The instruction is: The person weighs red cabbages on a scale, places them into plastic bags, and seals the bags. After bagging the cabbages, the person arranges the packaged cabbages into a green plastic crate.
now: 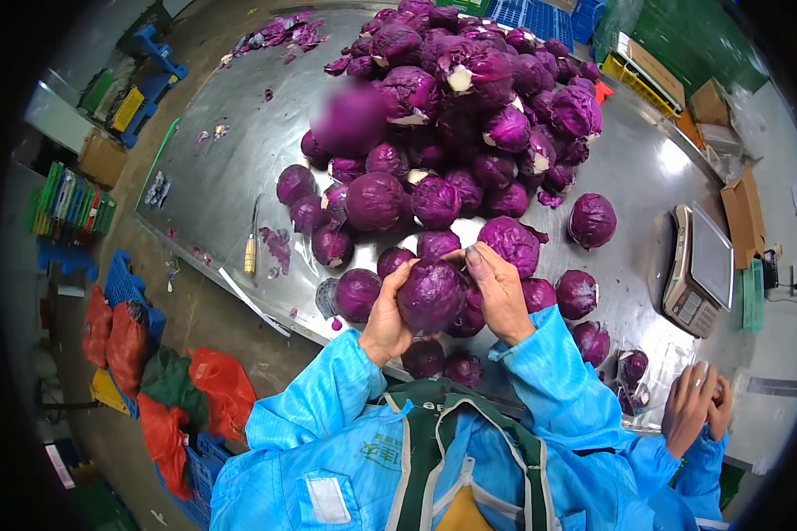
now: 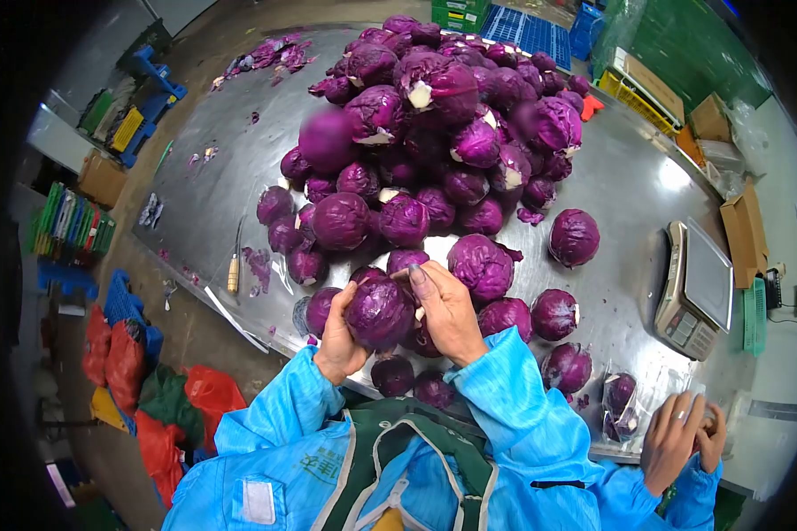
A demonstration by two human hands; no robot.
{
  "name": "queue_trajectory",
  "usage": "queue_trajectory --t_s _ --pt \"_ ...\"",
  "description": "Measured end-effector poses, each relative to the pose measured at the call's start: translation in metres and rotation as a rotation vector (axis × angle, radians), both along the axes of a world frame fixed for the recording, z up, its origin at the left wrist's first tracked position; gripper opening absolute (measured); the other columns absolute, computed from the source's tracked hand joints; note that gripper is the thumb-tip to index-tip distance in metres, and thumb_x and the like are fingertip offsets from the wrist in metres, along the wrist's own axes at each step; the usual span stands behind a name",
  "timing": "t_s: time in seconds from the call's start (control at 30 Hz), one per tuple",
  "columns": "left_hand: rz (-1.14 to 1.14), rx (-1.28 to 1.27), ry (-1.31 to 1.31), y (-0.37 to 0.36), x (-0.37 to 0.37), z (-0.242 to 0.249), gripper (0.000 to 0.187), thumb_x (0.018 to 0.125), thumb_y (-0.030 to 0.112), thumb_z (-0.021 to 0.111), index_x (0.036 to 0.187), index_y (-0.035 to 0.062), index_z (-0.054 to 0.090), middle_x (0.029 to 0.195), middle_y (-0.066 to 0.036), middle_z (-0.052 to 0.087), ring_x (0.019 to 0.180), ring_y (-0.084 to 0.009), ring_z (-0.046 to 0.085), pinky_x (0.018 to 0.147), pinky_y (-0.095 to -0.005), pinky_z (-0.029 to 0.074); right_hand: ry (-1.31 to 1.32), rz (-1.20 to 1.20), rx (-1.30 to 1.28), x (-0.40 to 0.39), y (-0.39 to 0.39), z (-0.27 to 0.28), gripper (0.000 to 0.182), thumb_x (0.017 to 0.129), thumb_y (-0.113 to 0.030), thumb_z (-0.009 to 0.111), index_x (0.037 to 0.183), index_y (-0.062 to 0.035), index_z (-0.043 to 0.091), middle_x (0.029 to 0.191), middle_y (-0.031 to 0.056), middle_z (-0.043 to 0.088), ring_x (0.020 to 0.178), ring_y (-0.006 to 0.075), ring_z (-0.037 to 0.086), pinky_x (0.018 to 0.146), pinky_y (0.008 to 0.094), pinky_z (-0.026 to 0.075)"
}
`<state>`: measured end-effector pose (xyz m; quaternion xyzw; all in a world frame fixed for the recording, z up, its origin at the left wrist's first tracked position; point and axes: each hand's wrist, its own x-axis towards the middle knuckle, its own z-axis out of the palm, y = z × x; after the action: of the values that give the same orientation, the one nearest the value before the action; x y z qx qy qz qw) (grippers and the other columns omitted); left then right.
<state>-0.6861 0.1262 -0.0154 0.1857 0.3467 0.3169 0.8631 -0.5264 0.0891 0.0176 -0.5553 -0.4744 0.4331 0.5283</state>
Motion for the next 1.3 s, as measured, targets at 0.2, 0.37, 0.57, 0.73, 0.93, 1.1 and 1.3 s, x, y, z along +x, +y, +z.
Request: queue_trajectory --t_s 0.2,0.37,0.57,0.73,0.93,1.1,1.3 --pt "0.005 0.742 0.198 0.006 -0.013 -0.001 0.048 0.088 0.023 0.05 0.13 0.0032 0.037 0.123 -0.009 0.046 0.112 -0.0141 0.045 0.096 -0.0287 0.037 0.092 0.201 -0.073 -0.016 -0.007 0.012 0.062 0.086 -0.028 0.061 0.135 -0.0001 0.036 0.127 0.0154 0.044 0.123 0.0234 0.041 0.102 0.0348 0.033" --pt "0.036 0.892 0.165 -0.004 -0.021 -0.001 0.07 0.083 0.021 0.063 0.139 0.0035 0.025 0.135 -0.011 0.035 0.124 -0.0196 0.037 0.104 -0.0325 0.031 -0.09 0.076 0.175 -0.037 -0.003 -0.006 0.05 0.09 -0.025 0.054 0.13 0.0014 0.04 0.129 0.0194 0.043 0.122 0.0293 0.043 0.1 0.037 0.036" --pt "0.093 0.81 0.096 -0.011 -0.024 -0.003 0.082 0.076 0.019 0.071 0.141 0.0045 0.022 0.137 -0.011 0.033 0.126 -0.0216 0.036 0.106 -0.0337 0.031 -0.117 -0.063 0.36 -0.046 0.007 -0.007 0.035 0.096 -0.021 0.039 0.115 0.0047 0.053 0.111 0.0188 0.058 0.108 0.0296 0.054 0.096 0.0354 0.039" --pt "0.135 0.77 -0.01 -0.012 -0.028 -0.004 0.08 0.075 0.005 0.07 0.14 0.004 0.023 0.137 -0.012 0.033 0.126 -0.0216 0.037 0.106 -0.0361 0.032 0.208 -0.063 0.097 -0.041 0.01 -0.017 0.04 0.099 -0.027 0.033 0.117 0.002 0.053 0.108 0.0151 0.061 0.104 0.0204 0.056 0.094 0.0346 0.04" --pt "0.319 0.178 -0.127 -0.002 -0.062 -0.021 0.05 0.089 0.022 0.057 0.132 0.0072 0.038 0.123 -0.007 0.05 0.108 -0.0188 0.054 0.089 -0.0352 0.048 0.359 -0.026 -0.187 -0.038 0.011 -0.032 0.06 0.094 -0.045 0.038 0.126 0.0053 0.043 0.118 0.0193 0.056 0.109 0.0256 0.055 0.09 0.0337 0.043" --pt "0.499 -0.048 -0.05 0.012 -0.139 -0.051 0.05 0.09 0.046 0.043 0.12 0.0064 0.05 0.1 -0.012 0.062 0.084 -0.0256 0.063 0.068 -0.0344 0.052 0.449 -0.083 -0.282 -0.019 -0.009 -0.045 0.047 0.094 -0.036 0.043 0.114 0.0054 0.052 0.092 0.0171 0.065 0.08 0.0212 0.063 0.07 0.03 0.049" --pt "0.928 0.098 -0.114 0.117 -0.242 -0.042 0.041 0.091 0.037 0.048 0.116 0.0048 0.051 0.11 -0.013 0.059 0.096 -0.0256 0.06 0.074 -0.0381 0.053 0.402 -0.23 -0.296 -0.032 -0.016 -0.039 0.049 0.091 -0.045 0.048 0.108 0.0005 0.053 0.08 0.0134 0.064 0.071 0.0219 0.063 0.063 0.0311 0.051"
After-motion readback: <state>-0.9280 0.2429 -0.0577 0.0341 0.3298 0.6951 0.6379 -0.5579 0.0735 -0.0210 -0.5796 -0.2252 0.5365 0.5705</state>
